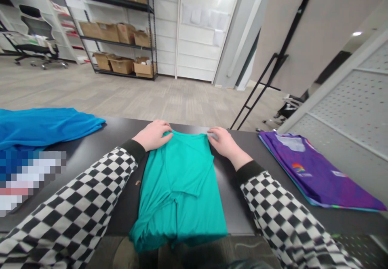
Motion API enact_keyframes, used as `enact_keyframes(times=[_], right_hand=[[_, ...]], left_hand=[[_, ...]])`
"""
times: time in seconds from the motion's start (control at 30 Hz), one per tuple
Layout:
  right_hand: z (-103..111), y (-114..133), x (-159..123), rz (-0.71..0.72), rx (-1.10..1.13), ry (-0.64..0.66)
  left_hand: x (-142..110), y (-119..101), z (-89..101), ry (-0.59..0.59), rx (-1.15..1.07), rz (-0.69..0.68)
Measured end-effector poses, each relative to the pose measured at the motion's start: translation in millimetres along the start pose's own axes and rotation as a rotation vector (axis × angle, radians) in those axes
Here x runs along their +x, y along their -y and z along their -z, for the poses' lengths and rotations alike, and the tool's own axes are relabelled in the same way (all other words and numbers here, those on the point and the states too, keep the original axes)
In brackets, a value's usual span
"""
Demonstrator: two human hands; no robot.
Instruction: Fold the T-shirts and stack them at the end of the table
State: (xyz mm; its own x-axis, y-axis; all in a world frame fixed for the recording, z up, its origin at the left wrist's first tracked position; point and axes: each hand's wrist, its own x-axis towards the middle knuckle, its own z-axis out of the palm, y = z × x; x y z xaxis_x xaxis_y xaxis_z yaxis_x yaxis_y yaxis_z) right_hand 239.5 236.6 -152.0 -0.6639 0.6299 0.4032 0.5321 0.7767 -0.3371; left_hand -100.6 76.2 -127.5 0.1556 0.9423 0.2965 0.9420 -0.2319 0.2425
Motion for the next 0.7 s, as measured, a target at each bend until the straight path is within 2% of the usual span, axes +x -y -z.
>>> enact_keyframes(times=[0.1, 0.2, 0.3, 0.43, 0.7], right_hand=[[-9.2, 8.2, 14.8, 0.060, -0.022, 0.064], [-15.6, 5.7, 24.2, 0.078, -0.044, 0.119], [-16.1, -4.8, 25.5, 0.094, -0.048, 0.115], [-12.6, -15.6, 23.6, 0.081, -0.067, 0.094], [-8.1, -25.7, 24.2, -0.019, -0.118, 0.071]], left_hand=[[-4.8, -25.1, 0.8, 0.049, -0.031, -0.049], [-10.9, -40.2, -6.1, 0.142, -0.037, -0.033], [-14.4, -40.4, -12.4, 0.194, -0.034, -0.010], [-15.1, -33.8, -13.8, 0.205, -0.028, 0.019], [-15.2, -33.4, -15.1, 0.231, -0.057, 0.041]])
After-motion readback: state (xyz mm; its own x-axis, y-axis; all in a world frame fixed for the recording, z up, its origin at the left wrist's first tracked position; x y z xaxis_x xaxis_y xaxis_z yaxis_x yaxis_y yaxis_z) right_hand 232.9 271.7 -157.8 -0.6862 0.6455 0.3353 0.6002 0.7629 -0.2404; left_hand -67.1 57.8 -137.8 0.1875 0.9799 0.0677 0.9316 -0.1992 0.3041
